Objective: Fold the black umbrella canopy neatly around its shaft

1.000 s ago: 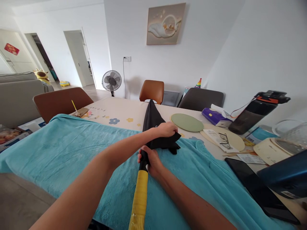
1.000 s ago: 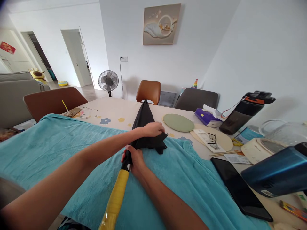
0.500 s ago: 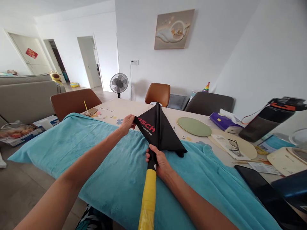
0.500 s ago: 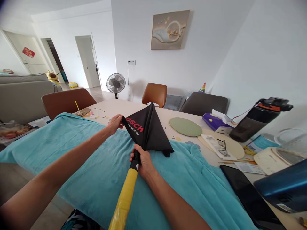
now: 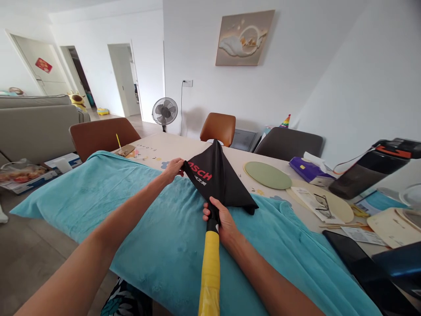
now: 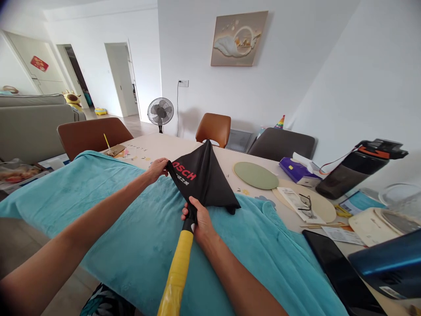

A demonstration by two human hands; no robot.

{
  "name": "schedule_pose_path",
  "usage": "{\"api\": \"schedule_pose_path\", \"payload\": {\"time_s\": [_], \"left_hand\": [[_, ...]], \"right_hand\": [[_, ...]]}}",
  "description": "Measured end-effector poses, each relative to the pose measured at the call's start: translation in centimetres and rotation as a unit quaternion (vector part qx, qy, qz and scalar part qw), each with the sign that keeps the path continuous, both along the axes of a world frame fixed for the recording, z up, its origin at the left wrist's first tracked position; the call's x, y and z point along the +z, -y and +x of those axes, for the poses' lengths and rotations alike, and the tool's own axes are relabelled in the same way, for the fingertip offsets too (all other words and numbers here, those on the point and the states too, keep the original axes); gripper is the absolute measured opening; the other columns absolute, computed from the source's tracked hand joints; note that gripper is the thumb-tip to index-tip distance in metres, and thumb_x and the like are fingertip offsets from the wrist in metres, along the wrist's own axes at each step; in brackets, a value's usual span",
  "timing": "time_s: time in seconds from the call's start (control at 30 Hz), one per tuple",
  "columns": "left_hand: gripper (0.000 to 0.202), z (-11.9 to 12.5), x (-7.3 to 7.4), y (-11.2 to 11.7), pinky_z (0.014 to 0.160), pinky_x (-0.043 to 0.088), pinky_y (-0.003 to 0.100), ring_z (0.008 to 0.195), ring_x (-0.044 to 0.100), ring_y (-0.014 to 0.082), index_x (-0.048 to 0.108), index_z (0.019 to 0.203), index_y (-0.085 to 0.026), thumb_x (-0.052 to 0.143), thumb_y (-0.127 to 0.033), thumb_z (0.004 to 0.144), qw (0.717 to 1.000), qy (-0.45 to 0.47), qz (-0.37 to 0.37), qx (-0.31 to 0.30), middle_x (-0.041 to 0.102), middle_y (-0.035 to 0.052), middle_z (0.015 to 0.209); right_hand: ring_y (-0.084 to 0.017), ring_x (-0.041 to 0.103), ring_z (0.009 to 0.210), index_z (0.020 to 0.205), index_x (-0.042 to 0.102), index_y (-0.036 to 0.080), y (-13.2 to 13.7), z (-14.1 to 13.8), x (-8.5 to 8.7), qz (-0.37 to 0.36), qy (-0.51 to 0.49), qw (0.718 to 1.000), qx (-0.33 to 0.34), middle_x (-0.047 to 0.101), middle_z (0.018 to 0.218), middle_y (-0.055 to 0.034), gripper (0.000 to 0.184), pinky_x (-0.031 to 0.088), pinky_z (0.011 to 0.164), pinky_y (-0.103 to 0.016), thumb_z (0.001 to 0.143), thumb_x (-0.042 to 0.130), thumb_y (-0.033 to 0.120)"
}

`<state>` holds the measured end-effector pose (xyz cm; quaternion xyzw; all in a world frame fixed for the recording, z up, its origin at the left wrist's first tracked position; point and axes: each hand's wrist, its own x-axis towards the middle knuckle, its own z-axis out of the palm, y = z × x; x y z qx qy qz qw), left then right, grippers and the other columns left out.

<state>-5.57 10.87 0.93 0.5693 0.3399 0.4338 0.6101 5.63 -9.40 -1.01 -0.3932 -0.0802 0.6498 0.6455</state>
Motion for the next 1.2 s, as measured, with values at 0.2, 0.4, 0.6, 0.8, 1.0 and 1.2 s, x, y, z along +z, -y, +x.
{"api": "schedule_pose_path", "payload": {"time_s": [0.2,0.4,0.6,0.8,1.0,1.2], "left_hand": [[0.006,-0.4,-0.4,0.0,0.039,0.039,0.019,0.044,0.043,0.0061,0.047,0.064,-0.015,0.048,-0.020,0.066,0.999,0.032,-0.013,0.019,0.046,-0.0024,0.055],[0.007,0.9,3.6,0.7,0.041,0.040,0.020,0.046,0.045,0.0076,0.044,0.064,-0.016,0.049,-0.021,0.066,0.993,0.113,0.025,-0.007,0.044,-0.0035,0.054],[0.008,-0.5,1.8,0.5,0.045,0.044,0.022,0.049,0.048,0.0094,0.046,0.066,-0.017,0.039,-0.019,0.069,0.992,-0.082,0.097,0.008,0.047,-0.0016,0.058],[0.010,-3.2,-1.1,-0.5,0.050,0.044,0.027,0.048,0.051,0.0150,0.052,0.055,-0.016,0.047,-0.011,0.062,0.954,-0.278,0.088,-0.067,0.046,-0.0003,0.046],[0.028,1.0,1.3,2.0,0.089,0.036,0.031,0.100,0.049,0.0202,0.059,0.082,-0.020,0.044,-0.004,0.063,0.918,-0.287,0.273,0.016,0.059,0.0055,0.092],[0.054,6.2,-3.4,5.9,0.100,0.029,0.033,0.117,0.040,0.0190,0.044,0.118,-0.013,0.036,0.000,0.067,0.877,-0.289,0.369,-0.104,0.047,0.0118,0.123]], "right_hand": [[-0.006,0.046,0.044,0.068,0.048,0.014,-0.1,0.1,0.0,0.007,0.004,1.000,0.010,0.050,0.057,0.0021,0.017,0.042,0.039,-0.018,0.072,0.061,0.026],[-0.006,0.042,0.040,0.066,0.049,0.014,-0.4,-0.4,0.3,-0.022,0.027,0.999,-0.025,0.051,0.057,0.0017,0.018,0.038,0.031,-0.018,0.072,0.062,0.025],[-0.006,0.042,0.037,0.064,0.049,0.013,-0.4,-0.7,0.3,-0.030,0.062,0.997,-0.034,0.049,0.052,0.0018,0.018,0.039,0.030,-0.018,0.069,0.064,0.021],[-0.007,0.043,0.037,0.060,0.047,0.014,-0.4,-0.6,-0.2,-0.041,0.094,0.994,-0.020,0.048,0.046,0.0018,0.022,0.040,0.031,-0.019,0.068,0.065,0.024],[-0.007,0.042,0.034,0.060,0.045,0.015,-0.6,-0.5,-0.6,-0.050,0.099,0.994,-0.002,0.048,0.043,0.0023,0.026,0.038,0.029,-0.019,0.067,0.067,0.028],[-0.007,0.042,0.034,0.061,0.048,0.014,-0.3,-0.3,0.1,-0.051,0.089,0.995,0.011,0.047,0.042,0.0015,0.023,0.038,0.031,-0.018,0.071,0.062,0.029]]}}
